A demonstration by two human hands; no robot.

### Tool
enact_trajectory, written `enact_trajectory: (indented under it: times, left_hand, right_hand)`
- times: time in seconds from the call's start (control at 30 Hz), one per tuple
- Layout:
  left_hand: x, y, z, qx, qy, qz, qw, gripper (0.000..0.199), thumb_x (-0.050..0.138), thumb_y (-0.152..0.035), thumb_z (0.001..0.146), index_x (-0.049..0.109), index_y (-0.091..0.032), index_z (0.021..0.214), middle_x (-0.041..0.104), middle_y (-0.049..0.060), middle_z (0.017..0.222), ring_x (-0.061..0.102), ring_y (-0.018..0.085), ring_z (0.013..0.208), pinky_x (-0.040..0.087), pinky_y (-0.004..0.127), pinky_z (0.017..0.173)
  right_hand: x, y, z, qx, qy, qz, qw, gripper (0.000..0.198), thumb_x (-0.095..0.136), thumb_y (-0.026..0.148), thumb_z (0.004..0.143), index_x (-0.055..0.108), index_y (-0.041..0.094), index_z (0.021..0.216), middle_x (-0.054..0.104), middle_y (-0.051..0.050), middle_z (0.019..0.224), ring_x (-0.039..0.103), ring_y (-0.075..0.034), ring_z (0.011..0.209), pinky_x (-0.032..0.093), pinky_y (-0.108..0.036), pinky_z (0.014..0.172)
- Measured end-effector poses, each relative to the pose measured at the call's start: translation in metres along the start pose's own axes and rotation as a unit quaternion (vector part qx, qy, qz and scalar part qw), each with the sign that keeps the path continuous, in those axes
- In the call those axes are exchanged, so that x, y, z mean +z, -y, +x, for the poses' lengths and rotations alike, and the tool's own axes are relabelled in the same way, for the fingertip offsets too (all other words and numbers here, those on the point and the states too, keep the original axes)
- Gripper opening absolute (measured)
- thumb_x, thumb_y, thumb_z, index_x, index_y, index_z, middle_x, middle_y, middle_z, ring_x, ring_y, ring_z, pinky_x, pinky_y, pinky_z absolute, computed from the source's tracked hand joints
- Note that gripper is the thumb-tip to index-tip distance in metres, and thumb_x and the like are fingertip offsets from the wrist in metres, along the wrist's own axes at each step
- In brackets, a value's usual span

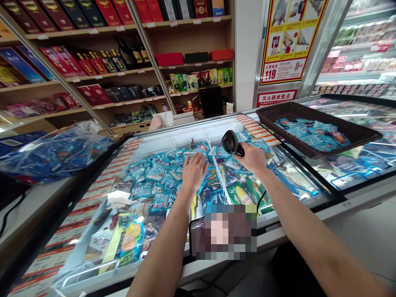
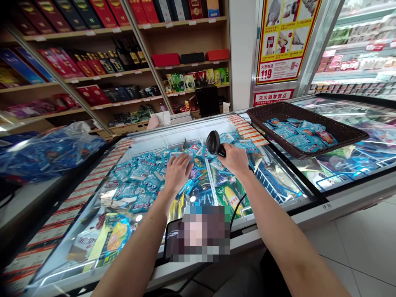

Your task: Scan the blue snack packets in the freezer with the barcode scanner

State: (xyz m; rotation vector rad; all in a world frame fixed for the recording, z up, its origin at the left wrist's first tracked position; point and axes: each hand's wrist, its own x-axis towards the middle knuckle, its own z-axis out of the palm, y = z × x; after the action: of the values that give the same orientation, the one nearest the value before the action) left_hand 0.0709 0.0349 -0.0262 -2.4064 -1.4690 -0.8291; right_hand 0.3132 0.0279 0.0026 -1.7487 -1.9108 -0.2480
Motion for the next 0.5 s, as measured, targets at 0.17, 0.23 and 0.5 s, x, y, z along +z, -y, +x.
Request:
enact_trajectory:
  times: [0.17, 0.23, 0.5]
  left_hand:
    - [0.003, -0.005, 0.004, 0.027, 0.046, -0.011, 0.999, 0.036, 0.036, -0.036, 0.090, 0.054, -0.023, 0.119, 0.059, 0.008, 0.121, 0.050, 0.022, 0.115, 0.027, 0.040, 0.104]
    - [0.003, -0.005, 0.007, 0.001, 0.051, -0.003, 0.999, 0.038, 0.034, -0.038, 0.091, 0.054, -0.022, 0.118, 0.062, 0.008, 0.115, 0.054, 0.021, 0.108, 0.031, 0.039, 0.101]
    - [0.007, -0.007, 0.045, -0.090, 0.093, 0.074, 0.989, 0.048, 0.028, -0.049, 0.089, 0.056, -0.022, 0.117, 0.062, 0.010, 0.110, 0.057, 0.025, 0.101, 0.041, 0.037, 0.083]
  right_hand:
    - [-0.001, 0.000, 0.001, 0.014, 0.000, 0.006, 1.000, 0.036, 0.052, 0.043, 0.081, 0.056, 0.022, 0.110, 0.067, -0.008, 0.094, 0.061, -0.024, 0.081, 0.039, -0.030, 0.065]
    - [-0.002, 0.000, 0.002, 0.025, 0.001, 0.010, 1.000, 0.037, 0.052, 0.043, 0.081, 0.056, 0.022, 0.111, 0.067, -0.008, 0.096, 0.061, -0.024, 0.083, 0.039, -0.030, 0.067]
    - [-0.002, 0.000, 0.001, 0.014, 0.002, 0.021, 1.000, 0.035, 0.054, 0.044, 0.080, 0.056, 0.025, 0.110, 0.067, -0.005, 0.092, 0.062, -0.023, 0.083, 0.039, -0.030, 0.067]
